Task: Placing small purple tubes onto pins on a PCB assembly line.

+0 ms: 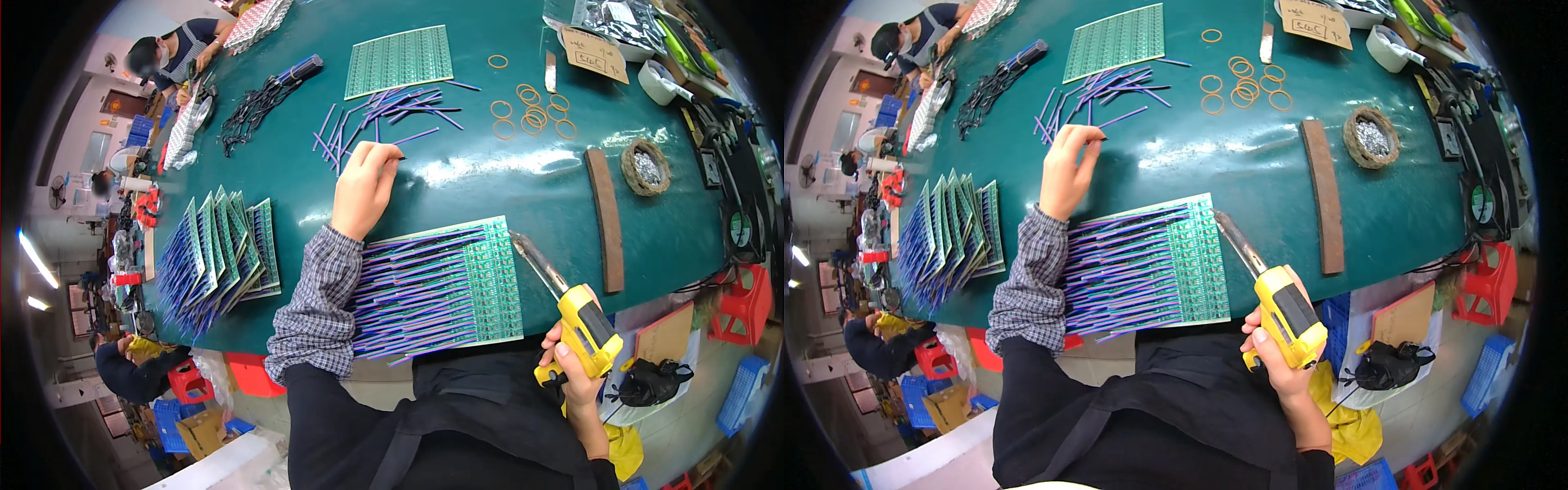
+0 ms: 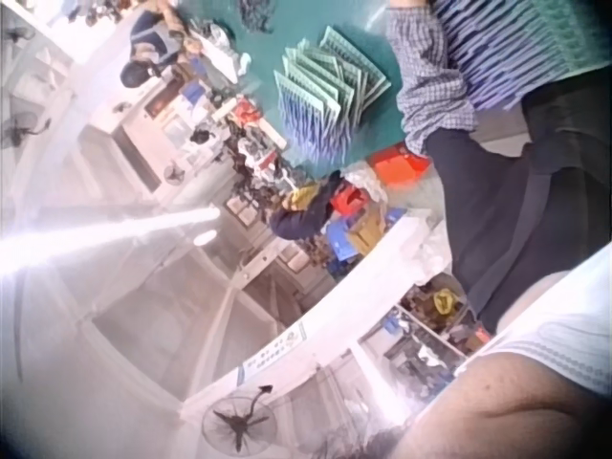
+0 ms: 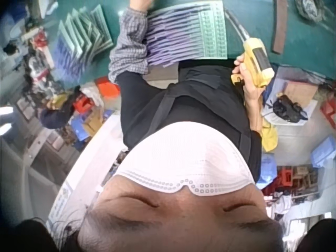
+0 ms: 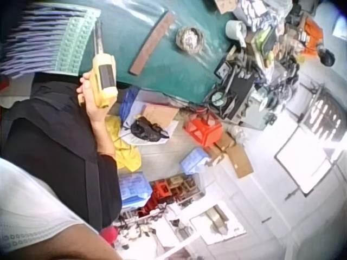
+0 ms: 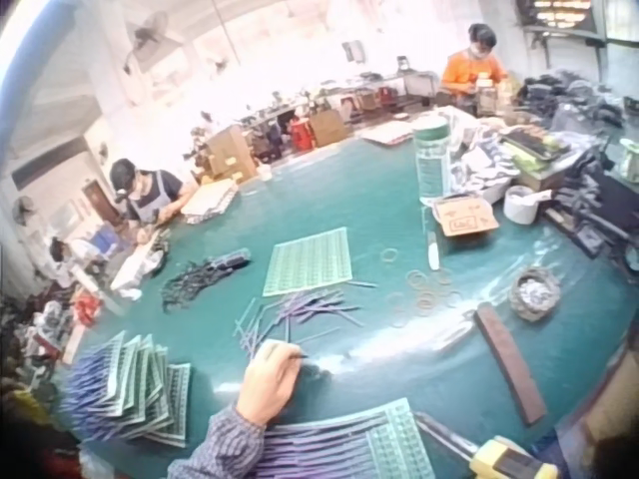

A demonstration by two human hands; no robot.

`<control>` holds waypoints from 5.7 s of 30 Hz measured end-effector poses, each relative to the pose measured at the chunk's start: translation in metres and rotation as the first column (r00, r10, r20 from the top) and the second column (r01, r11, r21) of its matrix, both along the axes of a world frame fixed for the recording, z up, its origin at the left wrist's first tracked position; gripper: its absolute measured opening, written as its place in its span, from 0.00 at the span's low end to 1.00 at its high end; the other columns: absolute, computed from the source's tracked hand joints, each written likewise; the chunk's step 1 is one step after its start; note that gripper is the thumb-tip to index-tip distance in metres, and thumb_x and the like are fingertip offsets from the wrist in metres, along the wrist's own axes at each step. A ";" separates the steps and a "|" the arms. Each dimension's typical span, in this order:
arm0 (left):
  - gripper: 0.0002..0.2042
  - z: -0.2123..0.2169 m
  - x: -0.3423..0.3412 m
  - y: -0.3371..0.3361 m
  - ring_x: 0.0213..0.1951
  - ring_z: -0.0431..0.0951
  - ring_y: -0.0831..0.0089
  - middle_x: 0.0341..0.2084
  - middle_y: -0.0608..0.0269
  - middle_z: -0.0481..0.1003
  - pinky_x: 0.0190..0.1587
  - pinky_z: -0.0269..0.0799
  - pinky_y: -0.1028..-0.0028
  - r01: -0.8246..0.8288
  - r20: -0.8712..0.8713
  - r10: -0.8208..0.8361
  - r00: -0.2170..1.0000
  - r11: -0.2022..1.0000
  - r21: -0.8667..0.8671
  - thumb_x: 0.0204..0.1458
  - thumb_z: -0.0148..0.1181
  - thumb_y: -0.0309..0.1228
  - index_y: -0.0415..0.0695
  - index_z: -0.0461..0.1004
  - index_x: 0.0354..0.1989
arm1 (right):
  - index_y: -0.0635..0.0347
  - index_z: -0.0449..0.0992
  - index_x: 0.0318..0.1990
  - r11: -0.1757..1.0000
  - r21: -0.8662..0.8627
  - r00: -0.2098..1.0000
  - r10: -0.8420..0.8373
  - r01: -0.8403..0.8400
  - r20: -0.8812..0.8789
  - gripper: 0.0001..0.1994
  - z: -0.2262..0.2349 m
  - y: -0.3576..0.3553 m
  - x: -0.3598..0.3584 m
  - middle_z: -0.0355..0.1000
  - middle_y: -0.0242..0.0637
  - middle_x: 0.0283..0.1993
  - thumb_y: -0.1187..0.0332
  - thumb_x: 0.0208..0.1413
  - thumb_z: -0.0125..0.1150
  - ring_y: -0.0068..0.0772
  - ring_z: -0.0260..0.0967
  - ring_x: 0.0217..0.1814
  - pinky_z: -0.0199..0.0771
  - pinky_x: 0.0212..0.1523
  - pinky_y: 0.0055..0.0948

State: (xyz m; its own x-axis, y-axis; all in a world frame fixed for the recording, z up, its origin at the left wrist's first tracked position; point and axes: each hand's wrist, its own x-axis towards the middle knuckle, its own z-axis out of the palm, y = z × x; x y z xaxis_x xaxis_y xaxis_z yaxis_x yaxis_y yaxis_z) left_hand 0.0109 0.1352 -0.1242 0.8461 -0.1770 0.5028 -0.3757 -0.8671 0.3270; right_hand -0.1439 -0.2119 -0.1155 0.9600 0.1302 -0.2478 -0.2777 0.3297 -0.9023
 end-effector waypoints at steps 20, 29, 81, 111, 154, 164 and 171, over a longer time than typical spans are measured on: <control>0.12 -0.014 -0.062 -0.080 0.26 0.75 0.73 0.27 0.66 0.75 0.26 0.73 0.74 0.368 0.020 -0.389 0.921 0.886 0.284 0.39 0.61 0.24 0.40 0.77 0.35 | 0.69 0.51 0.68 0.993 -0.047 0.992 0.103 -0.106 -0.068 0.35 0.007 0.007 0.001 0.70 0.41 0.37 0.76 0.52 0.56 0.27 0.71 0.35 0.79 0.32 0.25; 0.11 -0.016 -0.061 -0.079 0.26 0.74 0.74 0.28 0.67 0.76 0.26 0.74 0.74 0.398 0.044 -0.430 0.902 0.867 0.299 0.39 0.61 0.25 0.40 0.77 0.35 | 0.66 0.51 0.69 0.986 -0.075 0.985 0.139 -0.147 -0.102 0.35 0.011 0.009 0.004 0.70 0.39 0.36 0.76 0.52 0.56 0.25 0.71 0.32 0.78 0.31 0.24; 0.12 -0.014 -0.068 -0.084 0.28 0.73 0.77 0.27 0.67 0.71 0.27 0.70 0.78 0.337 0.075 -0.426 0.902 0.800 0.497 0.39 0.60 0.25 0.38 0.75 0.35 | 0.68 0.58 0.66 0.928 -0.363 0.983 -0.022 0.088 0.180 0.34 0.041 -0.010 0.020 0.74 0.38 0.35 0.77 0.49 0.58 0.21 0.72 0.31 0.76 0.34 0.20; 0.07 0.014 -0.030 -0.061 0.31 0.74 0.66 0.29 0.58 0.71 0.34 0.70 0.71 0.222 -0.310 -0.291 0.905 0.945 -0.238 0.53 0.59 0.25 0.41 0.73 0.40 | 0.71 0.53 0.67 0.998 -0.059 0.999 0.027 -0.025 0.039 0.34 0.014 -0.011 -0.001 0.72 0.41 0.38 0.80 0.51 0.57 0.28 0.72 0.38 0.78 0.32 0.24; 0.07 -0.017 -0.069 -0.084 0.24 0.72 0.74 0.22 0.67 0.70 0.24 0.71 0.75 0.423 0.021 -0.448 0.894 0.858 0.293 0.41 0.62 0.24 0.41 0.76 0.31 | 0.71 0.55 0.67 0.993 -0.065 0.993 0.094 -0.098 -0.067 0.33 0.011 0.002 -0.010 0.73 0.40 0.36 0.80 0.52 0.58 0.23 0.72 0.32 0.79 0.33 0.23; 0.09 -0.015 -0.071 -0.085 0.24 0.71 0.75 0.22 0.68 0.68 0.23 0.69 0.76 0.421 0.029 -0.452 0.892 0.850 0.318 0.39 0.62 0.24 0.40 0.75 0.32 | 0.72 0.54 0.67 0.991 -0.096 0.995 0.088 -0.092 -0.045 0.34 0.013 0.003 -0.010 0.73 0.41 0.35 0.79 0.52 0.59 0.22 0.71 0.31 0.78 0.32 0.22; 0.12 -0.015 -0.076 -0.087 0.25 0.72 0.76 0.23 0.67 0.68 0.25 0.70 0.77 0.400 0.046 -0.447 0.893 0.837 0.372 0.37 0.61 0.24 0.38 0.75 0.33 | 0.72 0.54 0.67 0.980 -0.122 0.987 0.156 -0.159 -0.033 0.34 0.012 0.001 -0.009 0.73 0.41 0.35 0.80 0.52 0.58 0.22 0.72 0.31 0.79 0.32 0.23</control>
State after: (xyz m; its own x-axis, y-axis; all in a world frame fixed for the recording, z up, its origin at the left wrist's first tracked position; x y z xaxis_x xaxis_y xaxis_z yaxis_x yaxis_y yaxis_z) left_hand -0.0646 0.0484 -0.1396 0.5819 -0.6846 0.4391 -0.7497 -0.6608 -0.0367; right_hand -0.1533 -0.2108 -0.1032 0.9238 0.2460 -0.2935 -0.3387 0.1668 -0.9260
